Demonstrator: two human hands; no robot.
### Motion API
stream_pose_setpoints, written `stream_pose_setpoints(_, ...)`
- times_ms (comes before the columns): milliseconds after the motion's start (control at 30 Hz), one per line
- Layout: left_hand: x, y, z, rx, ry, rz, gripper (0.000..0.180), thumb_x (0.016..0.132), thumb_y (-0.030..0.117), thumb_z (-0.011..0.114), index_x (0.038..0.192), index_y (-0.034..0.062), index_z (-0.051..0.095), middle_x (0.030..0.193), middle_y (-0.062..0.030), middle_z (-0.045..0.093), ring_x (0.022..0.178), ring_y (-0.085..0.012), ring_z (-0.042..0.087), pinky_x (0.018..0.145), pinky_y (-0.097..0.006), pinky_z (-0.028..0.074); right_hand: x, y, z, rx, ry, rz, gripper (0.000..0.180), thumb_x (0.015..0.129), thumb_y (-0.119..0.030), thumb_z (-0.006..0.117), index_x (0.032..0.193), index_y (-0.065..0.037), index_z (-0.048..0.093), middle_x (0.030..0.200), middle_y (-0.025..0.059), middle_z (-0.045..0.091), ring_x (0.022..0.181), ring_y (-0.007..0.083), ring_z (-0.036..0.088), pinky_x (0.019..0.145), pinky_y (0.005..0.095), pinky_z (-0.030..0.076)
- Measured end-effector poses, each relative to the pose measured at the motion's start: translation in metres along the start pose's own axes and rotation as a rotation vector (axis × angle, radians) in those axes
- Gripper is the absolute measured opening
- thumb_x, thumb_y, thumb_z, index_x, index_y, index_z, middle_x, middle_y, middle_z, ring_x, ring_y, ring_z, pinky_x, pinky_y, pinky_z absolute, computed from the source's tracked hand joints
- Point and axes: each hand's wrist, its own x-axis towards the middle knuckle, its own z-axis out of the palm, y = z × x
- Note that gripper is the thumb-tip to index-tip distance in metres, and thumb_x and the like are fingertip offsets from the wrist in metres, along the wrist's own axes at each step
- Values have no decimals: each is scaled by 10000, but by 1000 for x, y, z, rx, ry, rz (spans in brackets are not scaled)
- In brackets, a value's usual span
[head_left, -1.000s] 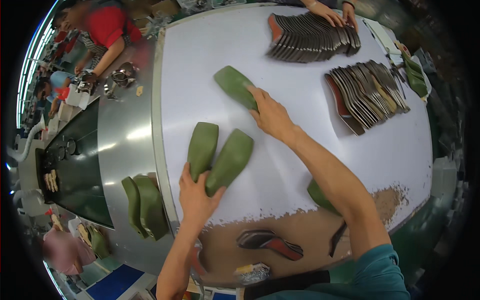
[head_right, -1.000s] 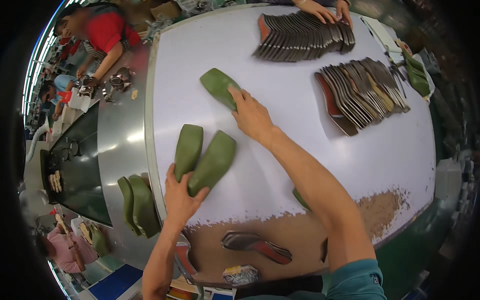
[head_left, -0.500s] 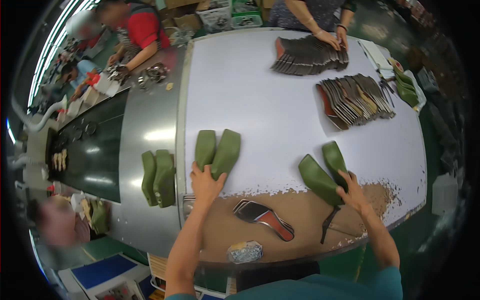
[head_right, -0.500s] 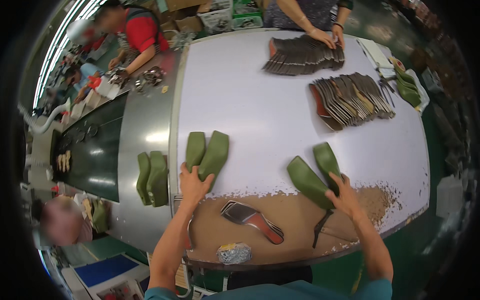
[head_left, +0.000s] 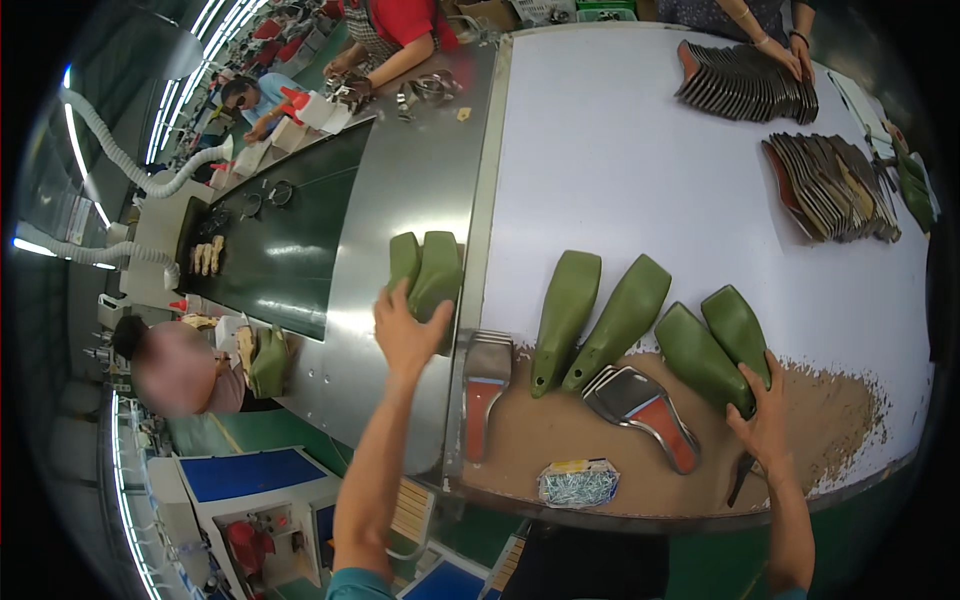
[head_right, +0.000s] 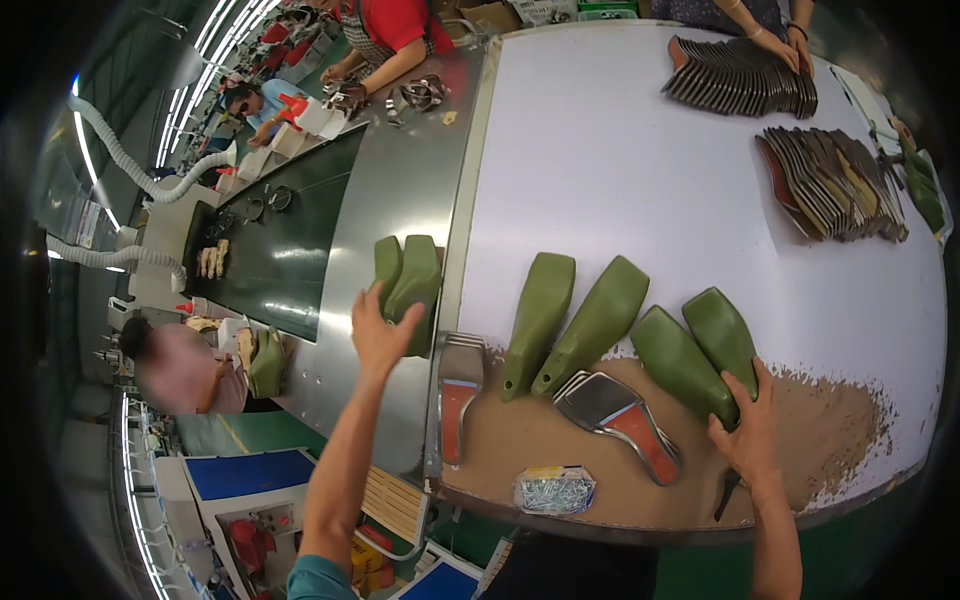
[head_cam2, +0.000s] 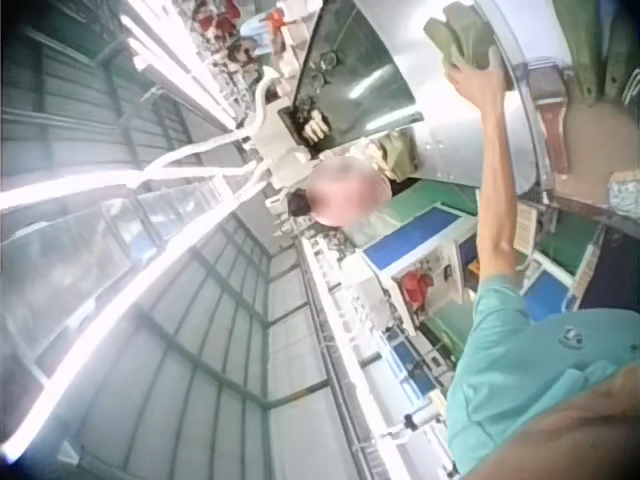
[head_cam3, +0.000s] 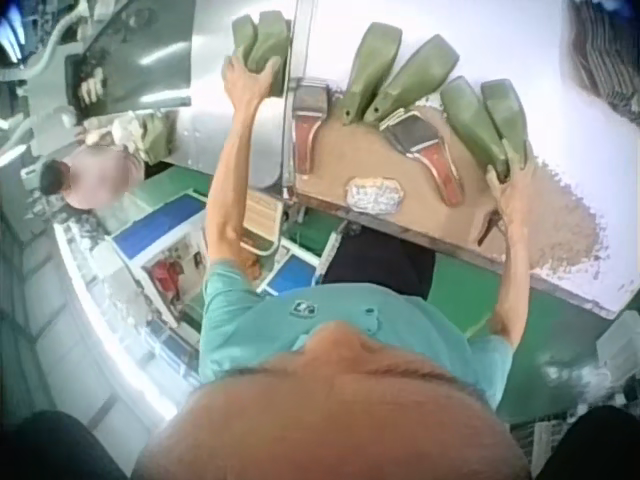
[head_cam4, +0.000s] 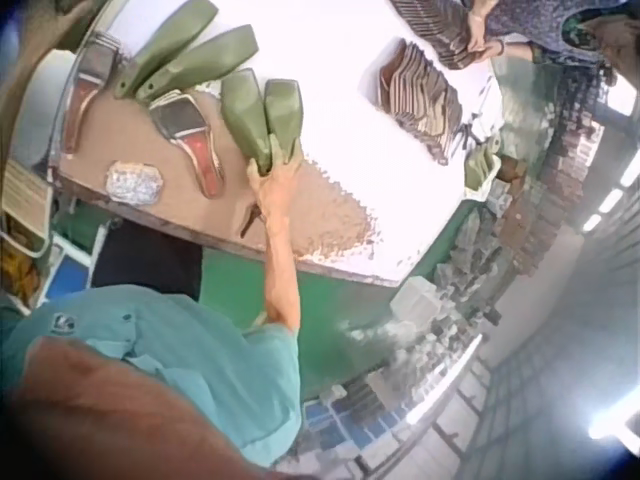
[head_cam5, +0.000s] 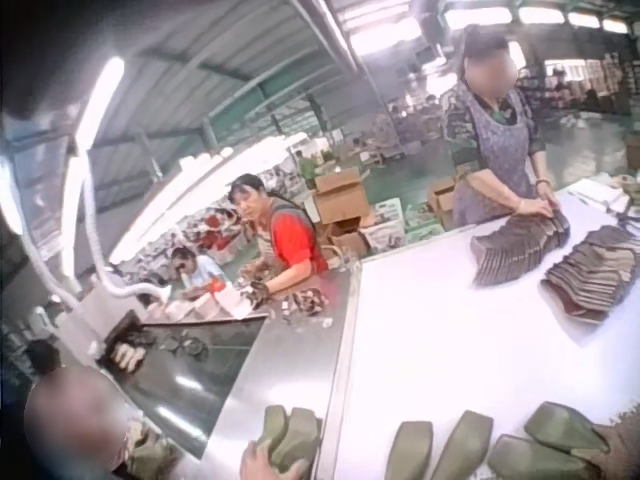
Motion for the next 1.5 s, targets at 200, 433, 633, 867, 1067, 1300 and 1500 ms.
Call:
stream_pose_setpoints(200,7,-89,50,-61,10,71,708,739,518,825,1202,-5,705,1523,-250,415,1298,-443,496,1043,-492,449,-54,-52,45,-27,244,-257,672,808,-93,774,1416,-30,495,1489,251,441,1373,443,448,1144,520,375)
stream_pose_setpoints(433,-95,-85,23,-24,5,29,680,757,514,794,1170,-20,717,1504,-147,443,1234,-391,522,1015,-481,467,-88,-69,142,-153,132,-119,686,828,-80,749,1464,-91,492,1396,236,508,1214,441,522,1024,497,425)
stream_pose_setpoints(633,-200,-126,-14,-201,9,50,397,966,405,648,1183,86,738,1475,-182,471,1246,-406,560,994,-480,487,-121,-73,171,-270,449,-251,605,885,-129,692,1458,-79,505,1395,225,506,1174,433,533,1018,495,422)
stream_pose_setpoints(867,-252,-191,-9,-514,154,257,581,926,42,621,1488,84,477,1402,-237,523,1317,-400,497,1102,-451,415,-175,-167,175,264,545,-293,622,916,-383,707,1390,-16,537,1168,233,660,1050,398,641,930,510,481)
stream_pose_setpoints(1067,-284,-221,-20,-591,144,139,585,950,105,601,1506,98,418,1409,-226,458,1303,-418,508,1076,-474,452,-126,-305,288,-51,310,-132,734,898,-575,674,1264,54,570,1053,234,710,1009,390,697,868,484,535)
stream_pose_setpoints(1300,-310,-222,-34,-677,114,54,562,961,116,583,1493,145,404,1409,-218,431,1205,-468,568,996,-514,507,-95,-321,304,-356,164,-138,597,827,-415,753,1123,74,581,1044,224,722,965,364,732,846,464,572)
stream_pose_setpoints(1500,-309,-224,-37,-764,74,-6,564,969,136,574,1501,134,388,1433,-225,423,1209,-466,572,998,-516,504,-99,-319,256,-193,298,-204,296,868,-141,622,1094,21,522,953,276,708,868,402,723,762,506,551)
